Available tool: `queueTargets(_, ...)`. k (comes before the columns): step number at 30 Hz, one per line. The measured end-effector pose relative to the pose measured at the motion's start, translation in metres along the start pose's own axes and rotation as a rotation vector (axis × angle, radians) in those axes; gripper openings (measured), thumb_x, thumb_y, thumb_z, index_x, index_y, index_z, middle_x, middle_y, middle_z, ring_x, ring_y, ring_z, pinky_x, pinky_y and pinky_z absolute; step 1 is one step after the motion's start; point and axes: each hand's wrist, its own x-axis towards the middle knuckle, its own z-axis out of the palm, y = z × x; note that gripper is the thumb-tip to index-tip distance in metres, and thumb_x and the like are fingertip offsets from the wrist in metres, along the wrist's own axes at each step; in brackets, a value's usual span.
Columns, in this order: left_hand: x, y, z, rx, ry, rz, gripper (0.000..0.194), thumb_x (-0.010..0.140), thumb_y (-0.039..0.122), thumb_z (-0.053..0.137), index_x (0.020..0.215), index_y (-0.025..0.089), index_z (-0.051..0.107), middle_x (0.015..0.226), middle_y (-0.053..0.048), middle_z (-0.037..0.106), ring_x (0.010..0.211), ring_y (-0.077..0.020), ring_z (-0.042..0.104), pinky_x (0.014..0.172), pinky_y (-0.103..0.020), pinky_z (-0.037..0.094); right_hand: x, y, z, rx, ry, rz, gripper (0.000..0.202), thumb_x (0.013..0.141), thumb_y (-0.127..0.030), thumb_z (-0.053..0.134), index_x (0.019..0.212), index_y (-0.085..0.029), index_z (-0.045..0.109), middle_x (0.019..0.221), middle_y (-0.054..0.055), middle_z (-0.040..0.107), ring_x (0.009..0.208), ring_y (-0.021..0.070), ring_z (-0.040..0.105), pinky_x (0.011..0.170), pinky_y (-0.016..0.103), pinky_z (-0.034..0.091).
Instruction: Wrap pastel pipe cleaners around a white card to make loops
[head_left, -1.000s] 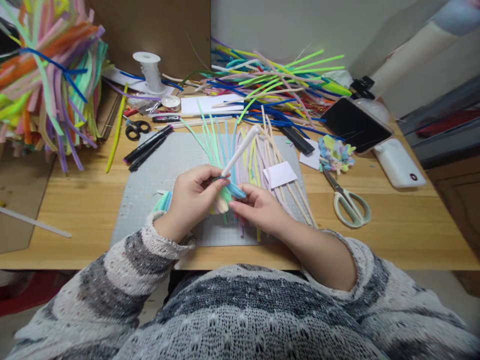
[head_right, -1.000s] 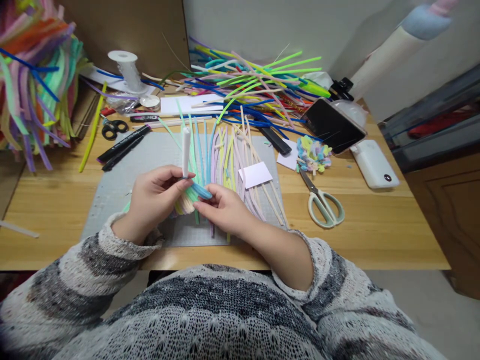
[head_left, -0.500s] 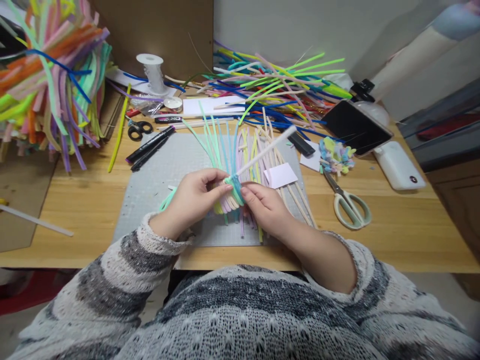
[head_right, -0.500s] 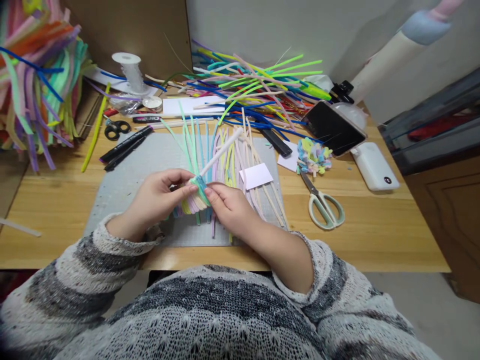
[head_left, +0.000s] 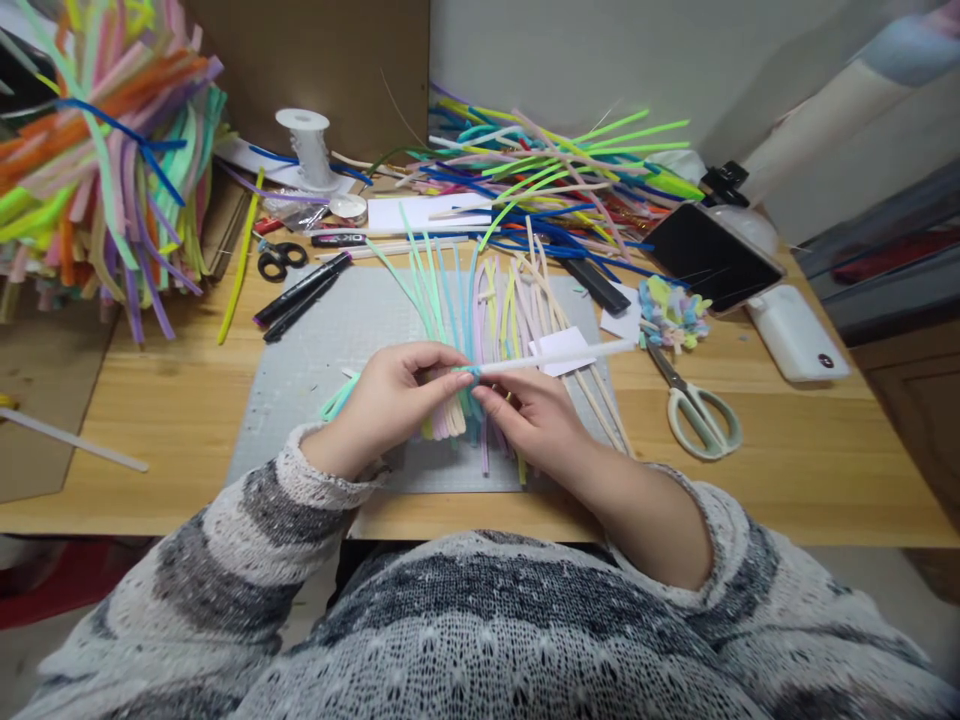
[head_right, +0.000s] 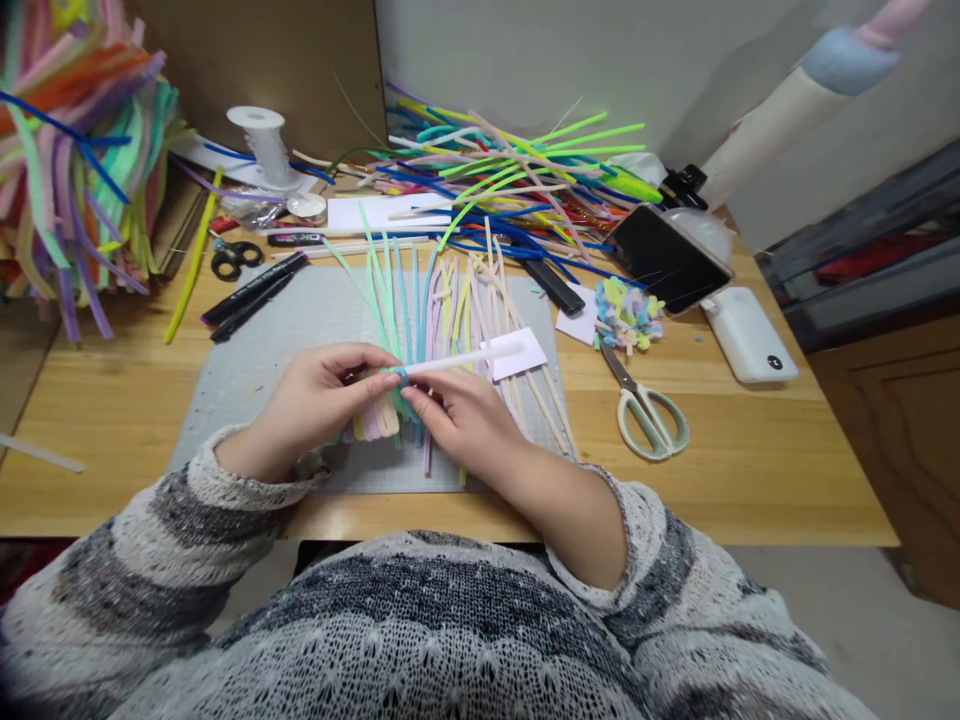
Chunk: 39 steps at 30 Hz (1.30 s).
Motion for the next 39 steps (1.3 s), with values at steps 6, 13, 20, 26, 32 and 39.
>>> queueTargets(6,-0.001,0.001,-0.002,0.19,-0.055,0.096,0.017,0.081,0.03,0.062,0.086,0.015,0.069,0.083,-0.005,0.069,0.076,-0.014,0.06,0.069,-0.026,0.045,0.003,-0.004,0.003,0.567,0.107,0.322,0.017,0.083,-0.037,0.061,0.086,-0.02,0.058,0.065,-0.003,0.06,0.049,0.007,0.055,0.043,0.02,0.041)
queueTargets(13,-0.001,0.003,0.002,0.159,-0.103,0.01,0.017,0.082,0.029,0.058,0.081,0.015,0.068,0.076,-0.003,0.069,0.072,-0.0134,0.06,0.068,-0.026,0.044,0.005,-0.001,0.011,0.734,0.059,0.404,0.018,0.077,-0.035,0.068,0.08,-0.019,0.06,0.061,-0.004,0.059,0.048,0.0059,0.054,0.041,0.018,0.041)
queueTargets(20,0.002,0.001,0.003,-0.121,-0.225,-0.142,0.016,0.08,0.027,0.056,0.081,0.013,0.063,0.077,-0.003,0.068,0.074,-0.0145,0.061,0.074,-0.029,0.047,0.005,-0.001,0.011,0.771,0.079,0.453,0.022,0.075,-0.037,0.069,0.079,-0.017,0.06,0.06,-0.004,0.06,0.045,0.005,0.052,0.039,0.017,0.04)
queueTargets(26,0.003,-0.006,0.004,-0.252,-0.34,-0.197,0.015,0.079,0.028,0.057,0.083,0.014,0.062,0.082,-0.003,0.068,0.081,-0.0151,0.062,0.081,-0.031,0.046,0.005,-0.001,0.011,0.708,0.076,0.454,0.025,0.075,-0.039,0.07,0.076,-0.017,0.06,0.057,-0.005,0.057,0.043,0.0042,0.049,0.04,0.018,0.038)
queueTargets(32,0.002,-0.004,0.005,-0.171,-0.322,-0.155,0.015,0.079,0.027,0.055,0.079,0.013,0.061,0.075,-0.002,0.064,0.072,-0.0124,0.059,0.071,-0.026,0.045,0.001,-0.004,0.013,0.671,0.027,0.394,0.023,0.072,-0.035,0.073,0.077,-0.019,0.058,0.054,-0.006,0.057,0.045,0.0065,0.05,0.043,0.02,0.04)
queueTargets(39,0.001,0.002,0.006,-0.169,-0.326,-0.152,0.008,0.075,0.02,0.054,0.073,0.014,0.059,0.071,-0.001,0.063,0.068,-0.011,0.057,0.066,-0.024,0.045,-0.003,-0.005,0.017,0.548,0.037,0.315,0.015,0.079,-0.031,0.067,0.076,-0.019,0.058,0.059,-0.004,0.06,0.054,0.0089,0.058,0.053,0.024,0.048)
